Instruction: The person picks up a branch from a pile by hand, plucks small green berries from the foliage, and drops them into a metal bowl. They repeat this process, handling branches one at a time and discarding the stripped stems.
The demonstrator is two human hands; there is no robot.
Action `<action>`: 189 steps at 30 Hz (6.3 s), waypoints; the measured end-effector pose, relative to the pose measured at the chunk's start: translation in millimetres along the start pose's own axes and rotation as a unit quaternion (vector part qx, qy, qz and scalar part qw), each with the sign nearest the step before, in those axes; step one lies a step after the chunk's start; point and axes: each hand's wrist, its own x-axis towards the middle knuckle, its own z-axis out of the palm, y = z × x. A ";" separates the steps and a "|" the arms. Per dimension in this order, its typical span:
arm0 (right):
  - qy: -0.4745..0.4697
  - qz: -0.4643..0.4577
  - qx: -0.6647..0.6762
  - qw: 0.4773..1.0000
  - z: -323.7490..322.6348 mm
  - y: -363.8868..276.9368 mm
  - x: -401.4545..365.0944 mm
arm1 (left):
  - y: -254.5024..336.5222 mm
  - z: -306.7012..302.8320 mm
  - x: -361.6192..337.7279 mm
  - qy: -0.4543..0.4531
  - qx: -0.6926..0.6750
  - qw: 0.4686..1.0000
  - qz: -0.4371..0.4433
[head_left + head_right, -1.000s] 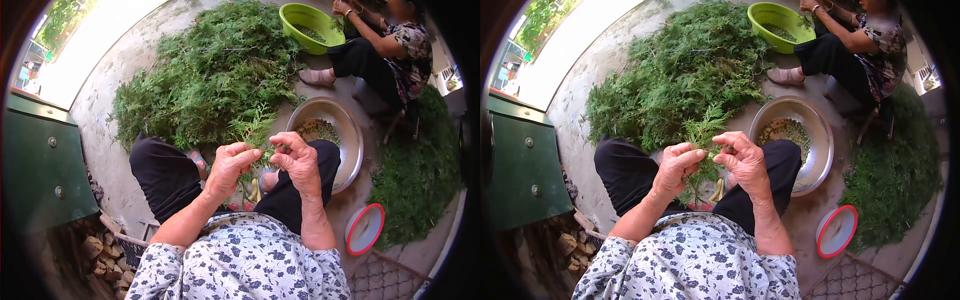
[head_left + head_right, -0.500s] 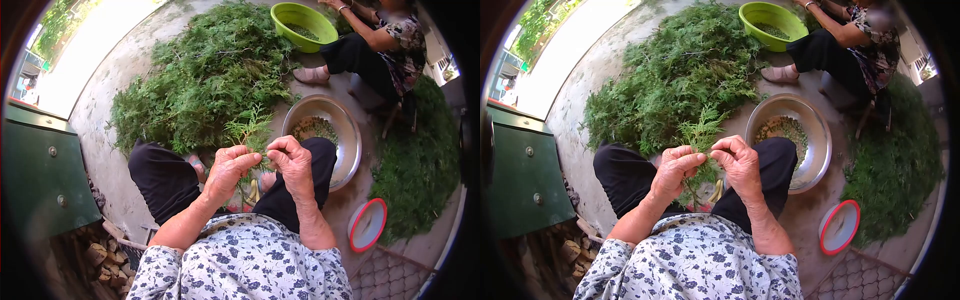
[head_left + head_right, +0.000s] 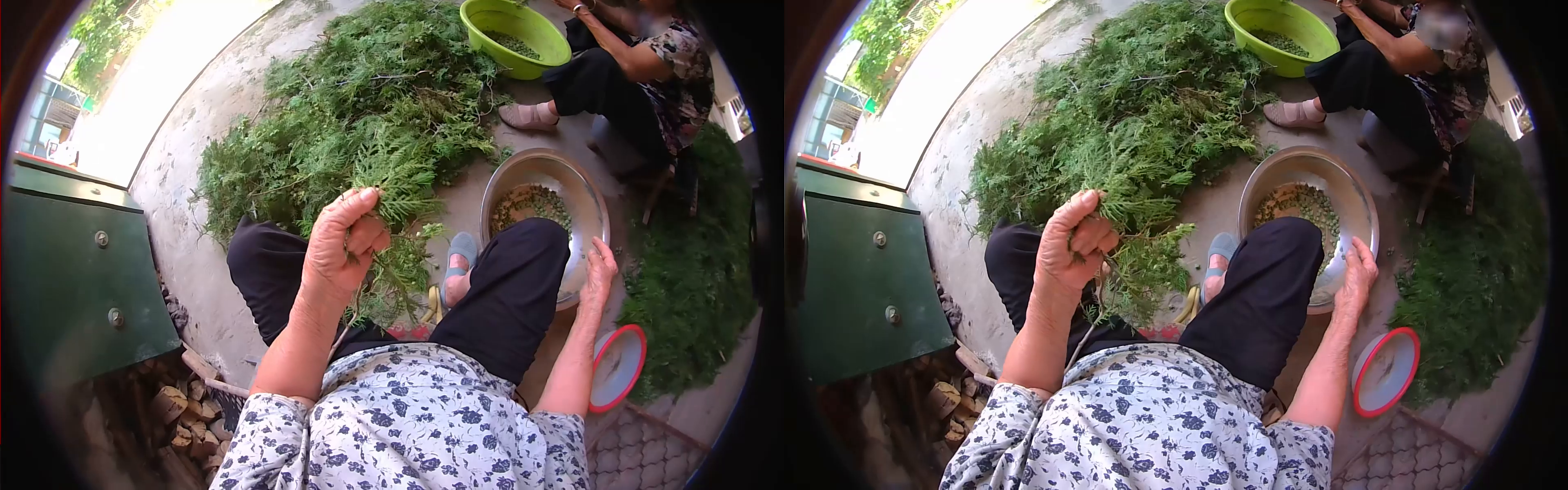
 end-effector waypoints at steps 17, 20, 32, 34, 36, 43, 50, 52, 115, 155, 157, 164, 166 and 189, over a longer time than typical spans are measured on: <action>-0.452 0.072 0.094 0.884 204.9 0.0 -168.5 | 19.7 0.5 -6.5 0.038 -0.121 0.992 -0.003; -0.442 0.151 0.186 0.865 216.4 -2.1 -172.5 | 16.5 -6.9 -6.8 0.024 -0.097 0.995 0.023; -0.517 0.345 0.248 0.743 212.9 -1.9 -163.9 | 11.7 11.4 -12.6 0.054 0.098 0.989 0.099; -0.495 0.335 0.243 0.764 212.8 -8.8 -169.7 | 10.4 9.7 -11.5 0.041 0.138 0.981 0.126; -0.472 0.325 0.237 0.784 212.8 -14.1 -170.7 | 11.3 4.4 -9.3 0.042 0.165 0.976 0.135; -0.503 0.215 0.164 0.821 208.5 -22.5 -164.6 | 3.4 -9.7 -3.3 -0.021 0.527 0.821 0.218; -0.497 0.179 0.127 0.839 197.5 -41.8 -163.9 | 6.7 -0.7 -0.9 -0.061 0.759 0.593 0.262; -0.487 0.172 0.119 0.848 195.4 -41.2 -163.4 | 13.1 -0.2 1.2 -0.099 0.784 0.593 0.154; -0.453 0.151 0.032 0.878 235.5 4.4 -195.2 | 2.8 -63.3 -33.8 0.126 0.415 0.883 0.181; -0.483 0.135 -0.075 0.862 227.9 22.7 -200.2 | -14.0 -33.1 6.9 -0.174 0.819 0.391 0.381; -0.487 0.114 -0.089 0.861 228.4 23.1 -200.9 | -15.8 -33.7 9.7 -0.157 0.815 0.381 0.406; -0.483 0.118 -0.086 0.863 230.8 29.4 -204.6 | -20.9 -29.2 26.2 -0.161 0.801 0.373 0.440; -0.483 0.117 -0.090 0.863 231.2 27.0 -204.6 | -20.9 -29.6 34.0 -0.177 0.819 0.356 0.414; -0.504 0.173 -0.105 0.840 226.4 34.2 -205.7 | -35.1 -52.9 16.0 0.090 0.145 0.981 0.089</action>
